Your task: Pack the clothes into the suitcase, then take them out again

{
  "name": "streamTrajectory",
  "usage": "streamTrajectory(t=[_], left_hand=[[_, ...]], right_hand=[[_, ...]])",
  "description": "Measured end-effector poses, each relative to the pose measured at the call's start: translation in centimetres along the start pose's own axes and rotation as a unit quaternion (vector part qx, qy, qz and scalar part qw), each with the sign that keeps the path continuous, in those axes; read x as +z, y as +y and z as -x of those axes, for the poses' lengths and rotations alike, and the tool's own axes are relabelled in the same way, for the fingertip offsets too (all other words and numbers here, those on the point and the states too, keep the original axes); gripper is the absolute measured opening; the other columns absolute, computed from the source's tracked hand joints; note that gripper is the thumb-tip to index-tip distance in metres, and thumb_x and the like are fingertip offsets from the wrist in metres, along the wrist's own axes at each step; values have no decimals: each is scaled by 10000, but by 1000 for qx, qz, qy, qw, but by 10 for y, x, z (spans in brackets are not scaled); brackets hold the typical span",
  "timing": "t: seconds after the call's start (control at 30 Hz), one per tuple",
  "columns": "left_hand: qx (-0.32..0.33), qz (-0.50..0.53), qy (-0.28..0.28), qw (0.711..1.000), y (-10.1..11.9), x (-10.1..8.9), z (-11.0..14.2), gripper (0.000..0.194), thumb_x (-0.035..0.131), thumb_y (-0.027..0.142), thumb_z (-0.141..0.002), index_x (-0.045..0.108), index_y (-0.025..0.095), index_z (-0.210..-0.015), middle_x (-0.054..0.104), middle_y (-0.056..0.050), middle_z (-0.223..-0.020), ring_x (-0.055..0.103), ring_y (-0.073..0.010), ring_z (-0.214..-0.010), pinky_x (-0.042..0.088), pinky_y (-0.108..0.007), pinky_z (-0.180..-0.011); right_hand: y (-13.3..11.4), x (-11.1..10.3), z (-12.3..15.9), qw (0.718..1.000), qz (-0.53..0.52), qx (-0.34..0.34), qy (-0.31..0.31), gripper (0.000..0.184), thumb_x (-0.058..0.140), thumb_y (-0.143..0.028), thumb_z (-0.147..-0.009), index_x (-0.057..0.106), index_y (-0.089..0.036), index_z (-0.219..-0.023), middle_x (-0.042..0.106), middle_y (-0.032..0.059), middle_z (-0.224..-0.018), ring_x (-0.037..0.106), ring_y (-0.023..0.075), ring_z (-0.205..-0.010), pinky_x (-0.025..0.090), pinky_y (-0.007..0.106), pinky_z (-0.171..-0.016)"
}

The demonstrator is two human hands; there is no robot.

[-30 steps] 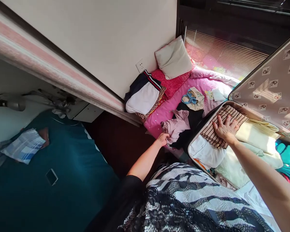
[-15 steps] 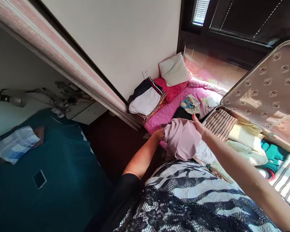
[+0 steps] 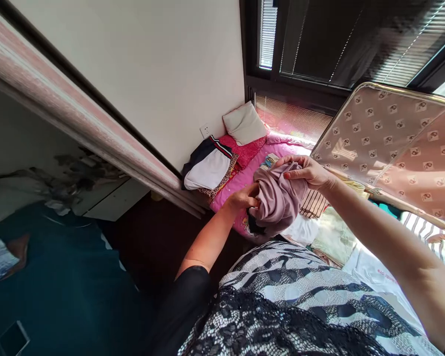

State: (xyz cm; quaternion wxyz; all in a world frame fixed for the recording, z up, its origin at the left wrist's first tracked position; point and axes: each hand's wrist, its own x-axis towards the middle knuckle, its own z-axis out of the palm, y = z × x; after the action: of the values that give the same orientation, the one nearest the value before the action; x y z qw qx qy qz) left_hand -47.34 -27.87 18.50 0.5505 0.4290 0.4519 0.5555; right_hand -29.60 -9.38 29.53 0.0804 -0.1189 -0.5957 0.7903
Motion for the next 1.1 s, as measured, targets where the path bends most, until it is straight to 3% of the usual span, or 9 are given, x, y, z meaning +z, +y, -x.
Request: streamTrajectory(t=[0.1,0.2,0.37,0.57,0.7,0.8,0.9,1.0,1.1], left_hand=[[14,67,0,998,29,18,-16,875,966,626,-508,731,201,-1237,798,-159,-1163,612,-441,-1478,602,-562,-1106],[64,75,81,992,55,31,-35,715,1020,531,-586,771,222,-1181,823,-110,-1128,665,-386,-1432,559,-552,-1188],[191,28,193,962,91,20,-51,639,1008,479,-660,797,244,-1216,822,-60,-1172,688,-332,-1388,470,-525,-1288],[212,-137,93,963,138,19,-58,613,1015,430,-709,803,171,-1222,789,-113,-1225,676,-374,-1389,483,-536,-1273],[215,-180,47,959,155,19,-58,741,1046,431,-674,789,179,-1321,787,-118,-1216,629,-391,-1447,503,-528,-1259],[202,-132,58,969,154,-3,-43,754,1069,477,-631,804,192,-1277,806,-104,-1163,670,-390,-1395,543,-522,-1209],[148,-68,71,984,142,-32,-29,679,1071,582,-588,831,207,-1100,829,-90,-1066,744,-373,-1281,594,-499,-1117],[110,4,114,987,124,-37,-34,601,948,740,-736,825,216,-1004,844,-114,-1072,751,-358,-1288,596,-480,-1101],[98,67,148,982,109,-4,-56,639,723,811,-944,812,200,-1110,844,-133,-1177,690,-340,-1403,548,-487,-1178]], right_hand=[[-29,3,4,993,103,-34,-50,456,1045,-317,-681,850,-153,-1060,841,83,-1009,810,227,-896,675,318,-828],[-45,4,8,981,171,-60,-75,458,1036,-341,-702,864,-153,-1083,836,76,-984,809,238,-899,671,325,-820],[-56,-3,13,978,143,-155,3,689,1006,-496,-768,778,-259,-1374,827,79,-1208,793,263,-1135,668,404,-980],[-65,8,7,979,128,-155,43,1131,1023,-698,-639,577,-332,-1612,771,84,-1353,728,297,-1283,632,511,-1102],[-87,29,3,941,284,-176,47,766,1084,-519,-589,793,-221,-1232,773,37,-1032,723,282,-1116,649,416,-1000],[-115,40,11,903,374,-187,94,491,1054,-474,-611,749,-187,-868,647,-16,-780,617,172,-832,605,314,-789],[-144,47,28,870,396,-238,168,418,1027,-417,-638,693,-197,-757,641,-20,-773,517,114,-745,536,265,-707],[-163,54,43,888,330,-260,188,377,1038,-363,-632,768,-192,-833,722,-7,-859,591,105,-786,548,244,-730],[-175,64,55,909,282,-252,178,319,1034,-367,-642,779,-244,-788,687,-33,-755,614,95,-712,528,233,-638]])
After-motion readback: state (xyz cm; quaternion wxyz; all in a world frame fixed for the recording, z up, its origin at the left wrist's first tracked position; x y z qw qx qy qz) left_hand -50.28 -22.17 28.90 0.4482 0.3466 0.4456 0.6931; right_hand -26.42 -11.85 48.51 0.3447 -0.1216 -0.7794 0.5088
